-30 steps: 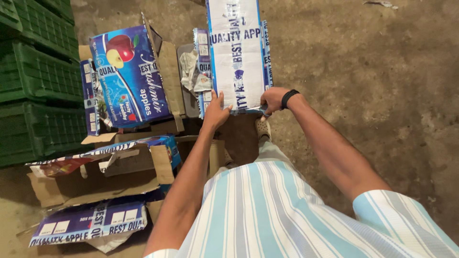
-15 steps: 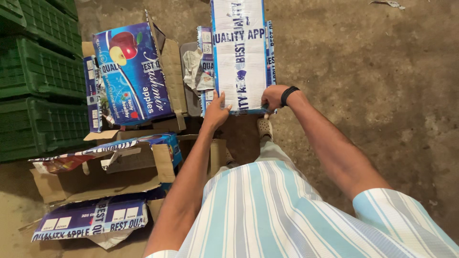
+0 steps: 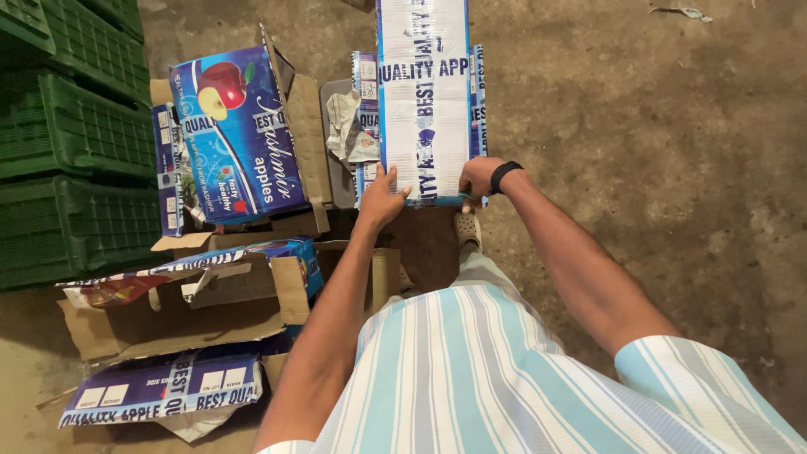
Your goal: The person uses shears to cut open two cardboard boxes labeled 'Quality Apple' in a warehouse setting. They cut along the top edges, open the flaps, and set the boxes aside. The workspace includes stacked green crates and other boxes on the floor.
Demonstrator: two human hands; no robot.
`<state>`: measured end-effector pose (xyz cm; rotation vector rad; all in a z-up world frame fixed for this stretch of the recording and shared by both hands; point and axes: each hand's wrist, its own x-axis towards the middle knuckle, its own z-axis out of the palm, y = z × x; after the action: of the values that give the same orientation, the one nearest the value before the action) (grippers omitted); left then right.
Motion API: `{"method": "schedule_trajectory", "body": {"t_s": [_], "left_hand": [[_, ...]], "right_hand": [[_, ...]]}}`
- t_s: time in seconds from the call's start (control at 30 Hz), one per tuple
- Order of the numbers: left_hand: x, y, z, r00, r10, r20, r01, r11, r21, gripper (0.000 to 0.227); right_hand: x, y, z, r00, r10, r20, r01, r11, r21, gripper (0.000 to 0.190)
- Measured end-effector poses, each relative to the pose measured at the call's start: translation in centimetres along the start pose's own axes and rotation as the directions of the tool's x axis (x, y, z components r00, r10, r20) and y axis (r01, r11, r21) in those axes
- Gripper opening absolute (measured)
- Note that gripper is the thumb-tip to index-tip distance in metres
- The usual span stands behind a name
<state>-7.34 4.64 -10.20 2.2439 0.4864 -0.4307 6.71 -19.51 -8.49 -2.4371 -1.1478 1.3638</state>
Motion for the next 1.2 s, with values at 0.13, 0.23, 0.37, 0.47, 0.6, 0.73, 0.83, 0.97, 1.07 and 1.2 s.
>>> {"method": "schedule_trajectory", "body": {"t_s": [0.13, 0.23, 0.37, 0.47, 0.6, 0.73, 0.83, 0.97, 1.07, 1.2], "left_hand": [[0.5, -0.5, 0.3, 1.000, 0.013, -0.001, -0.013, 1.000, 0.006, 0.076], [0.5, -0.9, 0.6, 1.000, 0.008, 0.001, -0.008, 1.000, 0.009, 0.075], [0.6, -0.9, 0.3, 1.000, 0.000, 0.003, 0.000, 1.000, -0.005, 0.072], [0.3, -0.7, 0.1, 1.000, 0.004, 0.029, -0.005, 1.000, 0.004, 0.072], [-0.2, -0.5, -0.2, 0.999, -0.034, 0.039, 0.035, 0.999, -0.026, 0.071], [0.3, 0.1, -0.3, 1.000, -0.005, 0.023, 0.005, 1.000, 0.015, 0.072], [0.4, -0.1, 0.0, 1.000, -0.012, 0.016, 0.012, 1.000, 0.022, 0.073], [0.4, -0.9, 0.1, 1.000, -0.011, 0.026, 0.011, 1.000, -0.028, 0.071], [0.8, -1.1, 0.2, 1.000, 0.014, -0.016, -0.014, 1.000, -0.015, 0.069], [0.5, -1.3, 0.4, 0.999, 0.033, 0.014, -0.032, 0.998, -0.058, 0.067]], "right_hand": [[0.2, -1.4, -0.3, 0.977, 0.086, 0.193, -0.117, 0.981, 0.153, 0.055], [0.5, -1.8, 0.1, 0.984, 0.112, 0.138, -0.117, 0.993, 0.029, 0.059], [0.7, -1.0, 1.2, 0.994, 0.099, -0.041, -0.100, 0.995, -0.028, 0.029], [-0.1, -0.9, 2.2, 0.987, 0.147, -0.061, -0.142, 0.987, 0.074, 0.015], [-1.5, -3.0, 0.4, 0.985, 0.155, 0.080, -0.161, 0.984, 0.070, 0.059], [-2.3, -6.8, -2.1, 0.961, 0.229, 0.155, -0.224, 0.973, -0.045, 0.079], [-2.1, -7.8, -2.9, 0.963, 0.249, 0.102, -0.232, 0.960, -0.156, 0.081], [0.2, -5.6, -1.6, 0.986, 0.163, 0.020, -0.151, 0.949, -0.276, 0.070], [2.5, -2.5, 0.2, 0.997, 0.071, -0.038, -0.079, 0.961, -0.265, 0.039], [4.2, -0.6, 2.6, 0.998, 0.070, -0.012, -0.070, 0.990, -0.119, 0.029]]}}
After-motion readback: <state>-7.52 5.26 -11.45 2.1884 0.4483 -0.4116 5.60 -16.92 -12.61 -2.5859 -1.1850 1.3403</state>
